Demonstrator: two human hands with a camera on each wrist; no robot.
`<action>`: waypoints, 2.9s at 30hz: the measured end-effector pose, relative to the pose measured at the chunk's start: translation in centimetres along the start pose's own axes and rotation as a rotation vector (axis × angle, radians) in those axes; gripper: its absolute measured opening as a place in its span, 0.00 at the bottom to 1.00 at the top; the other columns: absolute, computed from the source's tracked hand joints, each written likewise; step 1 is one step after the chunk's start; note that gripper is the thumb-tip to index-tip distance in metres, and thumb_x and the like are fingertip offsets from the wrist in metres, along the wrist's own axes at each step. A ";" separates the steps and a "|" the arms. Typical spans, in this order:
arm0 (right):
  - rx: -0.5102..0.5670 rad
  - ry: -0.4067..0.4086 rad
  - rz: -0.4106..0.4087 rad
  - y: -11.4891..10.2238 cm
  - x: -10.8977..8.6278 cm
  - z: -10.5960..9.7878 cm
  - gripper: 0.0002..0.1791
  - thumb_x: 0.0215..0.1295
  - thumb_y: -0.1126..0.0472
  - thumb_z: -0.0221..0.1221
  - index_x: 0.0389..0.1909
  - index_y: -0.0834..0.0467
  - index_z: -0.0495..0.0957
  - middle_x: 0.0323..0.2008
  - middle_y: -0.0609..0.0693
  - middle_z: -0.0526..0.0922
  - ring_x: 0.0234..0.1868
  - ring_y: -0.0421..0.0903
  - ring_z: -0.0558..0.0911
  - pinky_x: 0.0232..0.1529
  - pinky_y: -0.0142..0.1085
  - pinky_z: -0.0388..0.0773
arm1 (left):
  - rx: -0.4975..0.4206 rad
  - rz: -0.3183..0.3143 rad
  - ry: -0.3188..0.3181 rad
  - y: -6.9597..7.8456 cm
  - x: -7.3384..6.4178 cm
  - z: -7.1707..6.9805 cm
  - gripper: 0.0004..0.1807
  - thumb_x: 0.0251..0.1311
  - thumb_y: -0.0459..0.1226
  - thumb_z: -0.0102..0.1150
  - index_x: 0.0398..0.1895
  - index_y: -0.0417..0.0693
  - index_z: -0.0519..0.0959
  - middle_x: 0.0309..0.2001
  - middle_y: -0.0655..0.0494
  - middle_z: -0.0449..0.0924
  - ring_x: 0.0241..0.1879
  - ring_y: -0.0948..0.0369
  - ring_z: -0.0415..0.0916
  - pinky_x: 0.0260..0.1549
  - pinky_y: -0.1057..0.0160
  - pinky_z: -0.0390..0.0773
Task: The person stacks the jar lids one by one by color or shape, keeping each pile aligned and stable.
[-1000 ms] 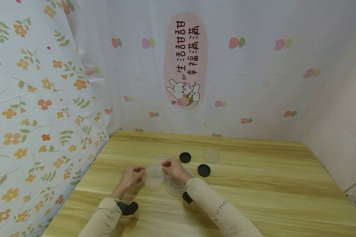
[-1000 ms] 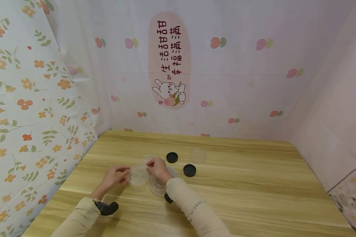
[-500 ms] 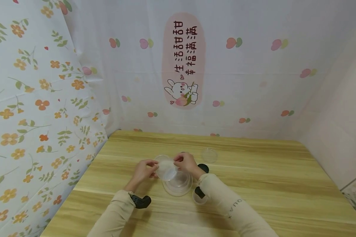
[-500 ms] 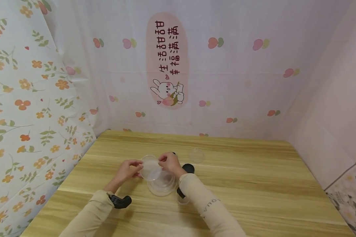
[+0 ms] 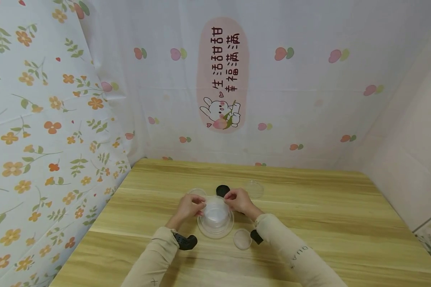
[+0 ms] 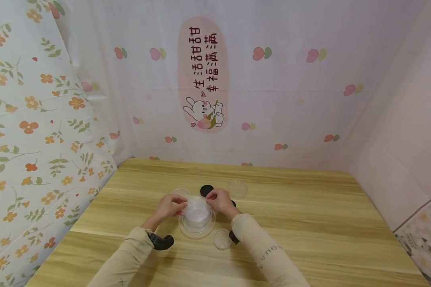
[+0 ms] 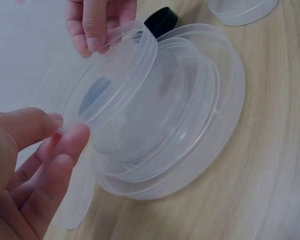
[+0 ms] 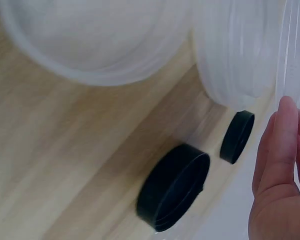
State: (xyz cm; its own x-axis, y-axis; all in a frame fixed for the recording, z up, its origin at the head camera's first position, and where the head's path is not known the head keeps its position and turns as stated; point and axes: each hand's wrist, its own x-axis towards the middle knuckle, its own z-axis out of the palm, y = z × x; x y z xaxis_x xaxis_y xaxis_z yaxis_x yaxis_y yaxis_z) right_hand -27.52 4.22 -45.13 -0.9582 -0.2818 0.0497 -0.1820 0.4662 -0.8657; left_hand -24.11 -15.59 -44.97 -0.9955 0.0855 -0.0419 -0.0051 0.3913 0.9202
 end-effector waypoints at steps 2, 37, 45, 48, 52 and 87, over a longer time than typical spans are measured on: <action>0.005 -0.002 -0.007 0.4 0.0 -0.1 0.03 0.51 0.71 0.60 0.26 0.69 0.78 0.18 0.50 0.75 0.16 0.39 0.73 0.17 0.29 0.73 | 0.009 -0.003 -0.001 0.0 0.1 0.2 0.09 0.52 0.26 0.56 0.37 0.31 0.78 0.27 0.49 0.75 0.15 0.62 0.75 0.16 0.68 0.75; 0.017 -0.048 0.040 1.5 -0.5 0.9 0.03 0.54 0.70 0.58 0.30 0.66 0.78 0.21 0.49 0.75 0.18 0.39 0.74 0.20 0.30 0.74 | 0.015 0.017 0.005 -2.2 -0.4 0.9 0.11 0.55 0.28 0.52 0.40 0.32 0.78 0.22 0.52 0.74 0.15 0.65 0.72 0.15 0.68 0.73; 0.026 -0.062 0.039 1.3 -0.7 0.7 0.05 0.56 0.69 0.57 0.31 0.67 0.78 0.22 0.50 0.77 0.19 0.40 0.75 0.21 0.31 0.75 | -0.008 0.017 0.008 -2.3 -0.5 0.8 0.10 0.55 0.28 0.52 0.40 0.32 0.77 0.24 0.51 0.73 0.16 0.64 0.73 0.16 0.67 0.75; 0.021 -0.075 0.029 1.3 -0.8 0.6 0.05 0.56 0.69 0.56 0.31 0.67 0.77 0.22 0.51 0.77 0.19 0.40 0.75 0.20 0.31 0.75 | -0.006 0.030 0.013 -2.3 -0.6 0.7 0.10 0.55 0.28 0.52 0.40 0.31 0.77 0.25 0.51 0.73 0.16 0.64 0.73 0.16 0.68 0.74; 0.015 -0.083 0.016 1.2 -0.7 0.4 0.05 0.56 0.69 0.56 0.31 0.68 0.77 0.21 0.52 0.77 0.17 0.40 0.73 0.18 0.31 0.73 | 0.008 0.054 0.032 -2.3 -0.6 0.4 0.10 0.55 0.28 0.52 0.39 0.30 0.76 0.24 0.50 0.73 0.15 0.63 0.72 0.14 0.68 0.72; -0.090 -0.082 0.002 0.1 7.3 5.1 0.08 0.57 0.64 0.57 0.35 0.64 0.77 0.29 0.55 0.78 0.28 0.48 0.78 0.27 0.36 0.76 | 0.040 -0.030 0.313 -4.5 1.8 -3.2 0.12 0.51 0.29 0.53 0.38 0.29 0.77 0.29 0.46 0.77 0.27 0.58 0.73 0.25 0.67 0.71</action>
State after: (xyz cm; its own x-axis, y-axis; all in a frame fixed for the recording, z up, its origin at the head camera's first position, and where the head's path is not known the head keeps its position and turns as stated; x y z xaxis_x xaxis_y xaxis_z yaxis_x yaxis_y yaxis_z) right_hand -33.43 -2.04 -47.43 -0.9381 -0.3463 0.0039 -0.2024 0.5392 -0.8175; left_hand -26.19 -20.14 -47.96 -0.9758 -0.2107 0.0591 -0.0371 0.4256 0.9042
